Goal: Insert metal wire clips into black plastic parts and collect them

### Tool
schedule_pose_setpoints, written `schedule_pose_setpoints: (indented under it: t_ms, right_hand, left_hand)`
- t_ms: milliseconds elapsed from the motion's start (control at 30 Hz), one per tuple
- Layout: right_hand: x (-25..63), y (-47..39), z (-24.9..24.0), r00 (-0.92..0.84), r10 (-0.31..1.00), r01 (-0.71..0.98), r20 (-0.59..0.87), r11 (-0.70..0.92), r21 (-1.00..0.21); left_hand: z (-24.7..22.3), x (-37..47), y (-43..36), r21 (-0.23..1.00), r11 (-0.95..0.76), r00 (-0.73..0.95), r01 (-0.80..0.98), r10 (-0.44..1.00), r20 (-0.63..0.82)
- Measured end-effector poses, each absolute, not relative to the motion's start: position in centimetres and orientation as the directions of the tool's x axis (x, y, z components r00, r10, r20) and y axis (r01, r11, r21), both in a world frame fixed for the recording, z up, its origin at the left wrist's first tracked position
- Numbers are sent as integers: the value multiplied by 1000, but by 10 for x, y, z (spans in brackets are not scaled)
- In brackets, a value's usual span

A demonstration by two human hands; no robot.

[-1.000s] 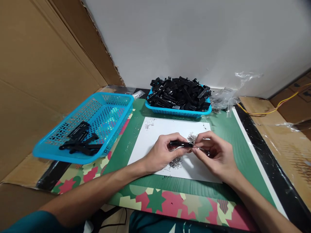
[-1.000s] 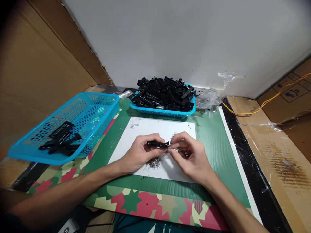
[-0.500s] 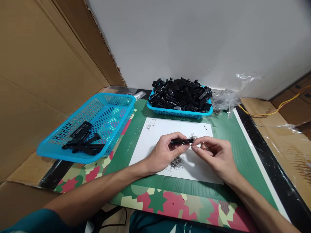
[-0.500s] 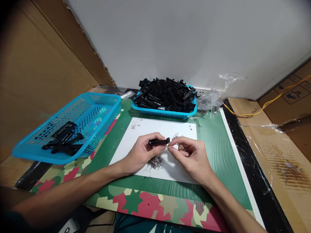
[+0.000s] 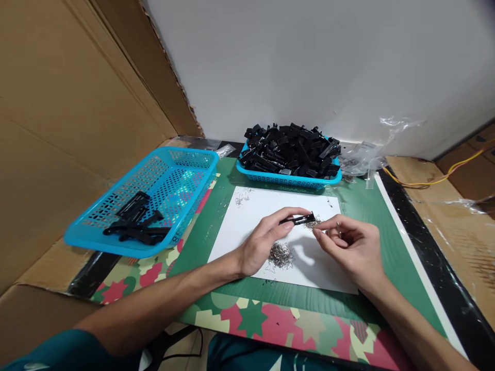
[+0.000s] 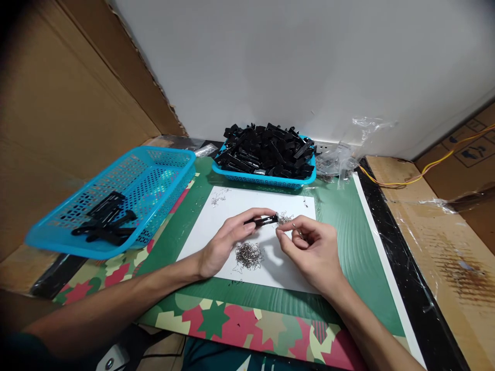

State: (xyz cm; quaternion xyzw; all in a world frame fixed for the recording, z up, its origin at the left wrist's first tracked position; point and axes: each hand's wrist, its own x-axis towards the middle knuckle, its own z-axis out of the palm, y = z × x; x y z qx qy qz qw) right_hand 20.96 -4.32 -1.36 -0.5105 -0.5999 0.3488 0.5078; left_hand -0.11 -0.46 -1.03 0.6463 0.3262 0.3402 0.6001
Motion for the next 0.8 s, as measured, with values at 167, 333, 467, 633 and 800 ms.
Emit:
schedule_pose_setpoints:
  t_ms: [167, 333, 467, 633, 800]
  right_hand:
    - [210, -46, -16, 77, 928, 373, 365, 313, -873]
    - [211, -50, -17, 32, 819, 532, 573, 472, -703]
    - [213, -53, -21, -164, 705, 611, 690, 622, -490]
    - [213, -53, -28, -329, 594, 652, 734, 705, -278]
    - [212, -52, -25, -440, 574, 600, 691, 760, -250]
  left_hand:
    - [-13, -3, -3, 990, -132, 549, 42, 831, 88]
    - [-20, 1, -4, 959, -267, 498, 93, 847, 188]
    - [-20, 2, -4, 946, -318, 414, 65, 871, 264]
    - [-16, -4, 0, 789, -587, 397, 183, 778, 487]
    - [-19, -8, 1, 730, -653, 454, 202, 723, 521]
